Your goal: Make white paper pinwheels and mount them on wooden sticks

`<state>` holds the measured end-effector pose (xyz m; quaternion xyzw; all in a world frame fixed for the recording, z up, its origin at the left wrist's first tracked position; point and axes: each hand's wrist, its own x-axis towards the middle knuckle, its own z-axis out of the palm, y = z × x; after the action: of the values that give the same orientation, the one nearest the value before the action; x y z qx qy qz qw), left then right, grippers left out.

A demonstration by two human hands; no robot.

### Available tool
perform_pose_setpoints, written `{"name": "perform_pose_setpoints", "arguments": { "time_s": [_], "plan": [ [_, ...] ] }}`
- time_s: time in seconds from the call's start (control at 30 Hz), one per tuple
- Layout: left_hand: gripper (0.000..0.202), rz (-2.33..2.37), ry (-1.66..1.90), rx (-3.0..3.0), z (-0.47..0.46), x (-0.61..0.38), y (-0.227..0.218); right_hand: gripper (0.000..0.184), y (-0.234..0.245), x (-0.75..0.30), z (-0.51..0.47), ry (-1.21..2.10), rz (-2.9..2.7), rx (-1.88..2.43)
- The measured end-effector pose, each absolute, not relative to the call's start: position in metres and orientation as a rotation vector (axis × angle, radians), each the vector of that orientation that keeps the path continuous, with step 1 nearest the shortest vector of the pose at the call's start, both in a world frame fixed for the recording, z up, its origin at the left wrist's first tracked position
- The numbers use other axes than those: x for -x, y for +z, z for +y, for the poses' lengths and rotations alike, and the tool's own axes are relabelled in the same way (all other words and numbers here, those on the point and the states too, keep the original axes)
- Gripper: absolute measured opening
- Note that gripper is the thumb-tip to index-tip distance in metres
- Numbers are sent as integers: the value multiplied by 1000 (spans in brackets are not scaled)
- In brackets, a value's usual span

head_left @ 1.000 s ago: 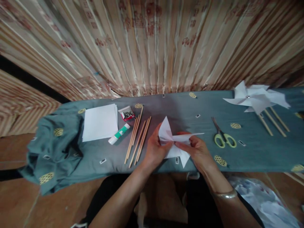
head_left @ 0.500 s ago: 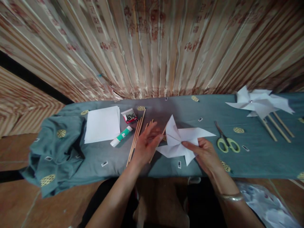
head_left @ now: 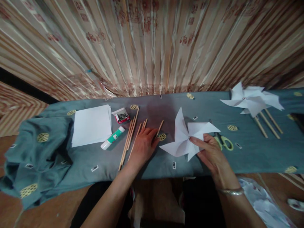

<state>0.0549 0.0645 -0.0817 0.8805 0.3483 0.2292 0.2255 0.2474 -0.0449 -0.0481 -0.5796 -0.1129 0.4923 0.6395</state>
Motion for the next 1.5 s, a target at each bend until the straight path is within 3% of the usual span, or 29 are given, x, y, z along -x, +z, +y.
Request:
{"name": "perform_pose_setpoints", "arguments": {
  "time_s": [0.37, 0.73, 0.97, 1.1, 1.33, 1.5],
  "plan": [
    [23, 1051, 533, -2318, 66, -78, -80, 30, -49, -257, -46, 1137, -245, 1311],
    [16, 905, 740, -1340, 65, -77, -66, 32, -44, -259, -52, 1144, -229, 1301],
    [28, 803, 632, -958, 53, -79, -61, 32, -46, -247, -54, 1180, -328, 1275],
    [29, 814, 538, -915, 39, -81, -54, 23, -36, -231, -63, 1169, -548, 1377],
    [23, 949, 471, -1053, 23, -68, -41, 34, -9, -214, -92, 570, -1247, 1549],
    [14, 832, 399, -1116, 14, -59, -40, 31, -8, -216, -104, 359, -1367, 1523]
  ]
}}
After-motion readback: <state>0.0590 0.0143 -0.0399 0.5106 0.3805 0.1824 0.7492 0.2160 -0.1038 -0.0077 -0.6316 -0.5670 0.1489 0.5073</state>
